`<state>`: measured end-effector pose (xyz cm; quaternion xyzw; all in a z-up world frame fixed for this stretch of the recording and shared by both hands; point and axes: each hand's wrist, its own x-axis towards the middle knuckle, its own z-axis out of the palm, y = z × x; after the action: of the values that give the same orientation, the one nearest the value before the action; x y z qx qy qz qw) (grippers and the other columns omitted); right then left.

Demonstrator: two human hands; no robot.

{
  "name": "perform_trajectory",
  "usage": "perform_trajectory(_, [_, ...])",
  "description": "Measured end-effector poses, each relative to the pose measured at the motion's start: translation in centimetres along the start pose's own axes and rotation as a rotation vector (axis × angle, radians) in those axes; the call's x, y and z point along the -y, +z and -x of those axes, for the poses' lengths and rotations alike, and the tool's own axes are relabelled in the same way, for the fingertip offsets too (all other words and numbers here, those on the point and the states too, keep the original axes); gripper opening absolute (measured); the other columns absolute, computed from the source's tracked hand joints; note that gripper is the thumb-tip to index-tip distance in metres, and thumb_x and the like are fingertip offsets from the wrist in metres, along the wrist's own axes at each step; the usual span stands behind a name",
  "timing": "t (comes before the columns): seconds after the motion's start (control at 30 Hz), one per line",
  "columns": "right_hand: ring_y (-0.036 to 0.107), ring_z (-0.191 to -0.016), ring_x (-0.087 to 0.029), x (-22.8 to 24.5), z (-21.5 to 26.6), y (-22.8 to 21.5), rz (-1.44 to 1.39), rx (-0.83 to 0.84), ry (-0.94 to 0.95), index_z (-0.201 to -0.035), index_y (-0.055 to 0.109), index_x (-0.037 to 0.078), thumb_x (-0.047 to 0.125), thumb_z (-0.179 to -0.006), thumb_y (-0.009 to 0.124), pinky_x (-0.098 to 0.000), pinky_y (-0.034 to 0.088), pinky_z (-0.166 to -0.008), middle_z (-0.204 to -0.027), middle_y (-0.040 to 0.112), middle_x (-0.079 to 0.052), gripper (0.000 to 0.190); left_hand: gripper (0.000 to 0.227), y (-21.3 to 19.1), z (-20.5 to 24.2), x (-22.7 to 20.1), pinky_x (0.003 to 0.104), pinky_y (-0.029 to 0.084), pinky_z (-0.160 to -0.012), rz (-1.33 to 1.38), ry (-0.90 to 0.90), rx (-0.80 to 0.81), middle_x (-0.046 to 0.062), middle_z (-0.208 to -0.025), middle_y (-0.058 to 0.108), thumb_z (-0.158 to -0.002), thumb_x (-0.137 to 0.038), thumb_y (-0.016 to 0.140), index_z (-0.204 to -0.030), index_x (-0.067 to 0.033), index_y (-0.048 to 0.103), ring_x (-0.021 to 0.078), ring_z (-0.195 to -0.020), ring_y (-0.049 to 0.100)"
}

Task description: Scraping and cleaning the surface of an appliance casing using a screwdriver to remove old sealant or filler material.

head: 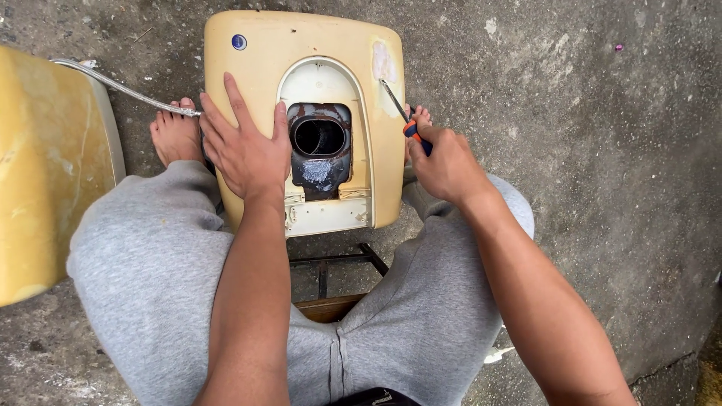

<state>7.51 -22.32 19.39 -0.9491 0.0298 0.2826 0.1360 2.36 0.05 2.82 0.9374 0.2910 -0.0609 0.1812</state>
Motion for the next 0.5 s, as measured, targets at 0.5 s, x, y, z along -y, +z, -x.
perform_trajectory(0.5, [0.052, -0.132, -0.048, -0.2, -1.0, 0.1, -0.083, 0.066, 0.062, -0.147, 0.055, 0.003, 0.025, -0.1, 0.051, -0.0588, 0.048, -0.106, -0.137, 0.059, -0.031, 0.052, 0.085, 1.2, 0.4, -0.5, 0.056, 0.044, -0.113, 0.019, -0.04, -0.085, 0.018, -0.16, 0.03, -0.102, -0.075, 0.061, -0.166, -0.0326, 0.023, 0.0416, -0.144, 0.043])
